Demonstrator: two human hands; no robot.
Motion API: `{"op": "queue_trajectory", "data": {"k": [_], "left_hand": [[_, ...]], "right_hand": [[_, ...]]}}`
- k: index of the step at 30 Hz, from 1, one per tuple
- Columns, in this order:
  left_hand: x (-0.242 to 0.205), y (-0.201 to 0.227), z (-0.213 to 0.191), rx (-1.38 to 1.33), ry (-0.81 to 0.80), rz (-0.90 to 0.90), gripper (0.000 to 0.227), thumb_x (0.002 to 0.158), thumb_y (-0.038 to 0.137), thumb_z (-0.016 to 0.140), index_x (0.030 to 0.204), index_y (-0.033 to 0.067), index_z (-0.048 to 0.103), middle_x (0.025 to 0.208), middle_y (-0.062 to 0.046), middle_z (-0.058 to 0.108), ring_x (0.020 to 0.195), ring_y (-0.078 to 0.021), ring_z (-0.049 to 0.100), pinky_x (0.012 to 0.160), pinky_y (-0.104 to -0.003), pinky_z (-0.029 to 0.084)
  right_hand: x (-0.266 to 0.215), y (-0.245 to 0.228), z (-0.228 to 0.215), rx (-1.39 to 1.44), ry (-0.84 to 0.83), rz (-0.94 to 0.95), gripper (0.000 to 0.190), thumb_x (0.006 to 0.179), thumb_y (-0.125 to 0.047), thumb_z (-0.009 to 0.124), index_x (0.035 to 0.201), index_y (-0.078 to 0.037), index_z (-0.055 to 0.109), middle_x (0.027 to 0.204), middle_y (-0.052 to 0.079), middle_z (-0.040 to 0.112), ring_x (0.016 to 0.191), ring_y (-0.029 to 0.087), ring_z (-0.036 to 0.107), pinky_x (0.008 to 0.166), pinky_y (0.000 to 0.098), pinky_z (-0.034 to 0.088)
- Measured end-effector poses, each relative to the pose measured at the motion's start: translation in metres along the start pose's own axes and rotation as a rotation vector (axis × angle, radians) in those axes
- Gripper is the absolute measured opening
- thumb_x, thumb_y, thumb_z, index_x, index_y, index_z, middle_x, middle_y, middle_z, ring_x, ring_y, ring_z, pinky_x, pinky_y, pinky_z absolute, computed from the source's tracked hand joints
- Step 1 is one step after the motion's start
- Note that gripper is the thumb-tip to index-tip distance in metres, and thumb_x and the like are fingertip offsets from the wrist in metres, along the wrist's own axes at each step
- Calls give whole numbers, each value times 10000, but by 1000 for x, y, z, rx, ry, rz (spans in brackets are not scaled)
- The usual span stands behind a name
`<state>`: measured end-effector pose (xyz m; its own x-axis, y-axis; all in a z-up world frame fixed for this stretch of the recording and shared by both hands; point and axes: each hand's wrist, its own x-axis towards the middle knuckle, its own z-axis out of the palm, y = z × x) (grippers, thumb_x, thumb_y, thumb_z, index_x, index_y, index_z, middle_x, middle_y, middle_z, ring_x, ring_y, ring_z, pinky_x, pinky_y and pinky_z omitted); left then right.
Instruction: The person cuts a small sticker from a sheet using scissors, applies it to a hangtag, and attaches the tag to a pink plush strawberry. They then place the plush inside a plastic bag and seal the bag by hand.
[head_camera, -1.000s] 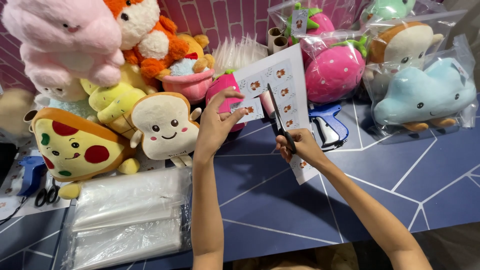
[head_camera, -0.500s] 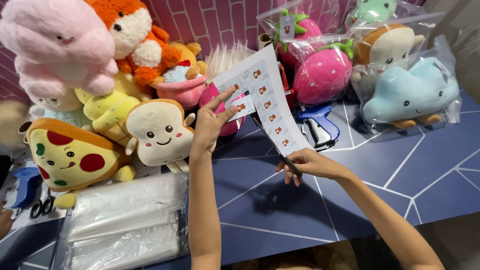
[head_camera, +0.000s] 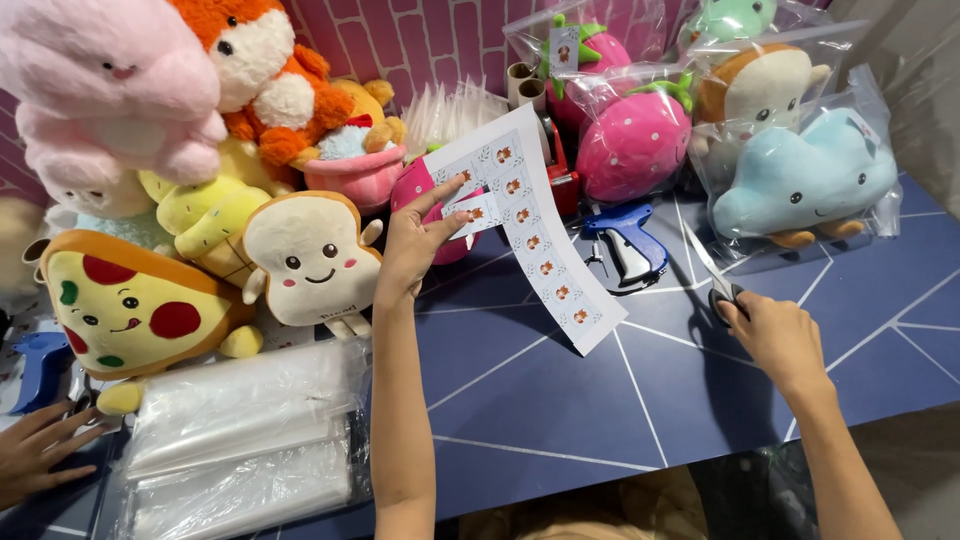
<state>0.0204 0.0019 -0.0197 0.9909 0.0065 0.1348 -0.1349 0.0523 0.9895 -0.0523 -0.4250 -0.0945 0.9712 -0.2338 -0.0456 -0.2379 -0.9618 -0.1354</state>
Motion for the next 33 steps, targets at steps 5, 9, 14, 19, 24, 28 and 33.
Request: {"op": "queue_trajectory", "data": {"k": [5, 9, 14, 19, 24, 28, 33], "left_hand": [[-1, -3, 0, -8, -3, 2, 529, 826, -31, 709, 1345, 20, 619, 1386, -171, 650, 1032, -142, 686, 924, -219, 564], [0, -4, 0, 40, -2, -7, 539, 814, -22, 721, 1340, 53, 631, 1401, -154, 647, 1097, -165, 680, 960, -229, 555], [2, -8, -1, 33, -21, 6, 540, 815, -8, 727, 1344, 48, 630, 1390, -144, 656, 1112, -161, 669, 965, -230, 545], [3, -11, -1, -5, -29, 1, 556, 806, -7, 741, 1347, 50, 627, 1408, -173, 639, 1013, -151, 690, 901, -219, 572], [0, -4, -4, 14, -18, -19, 532, 815, -6, 726, 1337, 57, 641, 1396, -125, 658, 1048, -134, 678, 953, -222, 541], [9, -20, -10, -27, -47, -20, 533, 807, 30, 746, 1329, 54, 645, 1406, -157, 644, 1086, -157, 672, 969, -238, 541], [18, -43, -14, -183, -96, -20, 534, 843, 64, 831, 1344, 168, 681, 1382, -93, 633, 1058, -162, 702, 945, -304, 589]], "right_hand": [[4, -12, -6, -2, -67, 49, 363, 1003, -393, 635, 1041, -48, 741, 768, 156, 773, 681, 328, 739, 715, 423, 565], [9, -5, 8, 58, 67, -71, 364, 946, -295, 714, 1175, -51, 569, 836, 168, 788, 792, 370, 769, 748, 470, 583], [9, -24, -6, -12, 20, -28, 310, 1006, -318, 626, 1080, -32, 719, 871, 176, 781, 770, 377, 759, 738, 465, 577], [38, -31, 4, -89, 18, -75, 382, 969, -334, 636, 934, 34, 729, 874, 228, 745, 785, 435, 727, 725, 496, 555], [54, -38, -7, -93, -131, -56, 336, 893, -302, 716, 980, 17, 778, 951, 173, 778, 866, 365, 737, 807, 437, 564], [63, -79, -39, 208, -46, -190, 380, 945, -408, 673, 1178, -119, 752, 980, 122, 789, 804, 319, 735, 757, 420, 558], [109, -140, -12, 1187, -231, -626, 706, 939, -93, 694, 1573, -71, 383, 1363, 259, 574, 1168, 302, 603, 1032, 442, 477]]}}
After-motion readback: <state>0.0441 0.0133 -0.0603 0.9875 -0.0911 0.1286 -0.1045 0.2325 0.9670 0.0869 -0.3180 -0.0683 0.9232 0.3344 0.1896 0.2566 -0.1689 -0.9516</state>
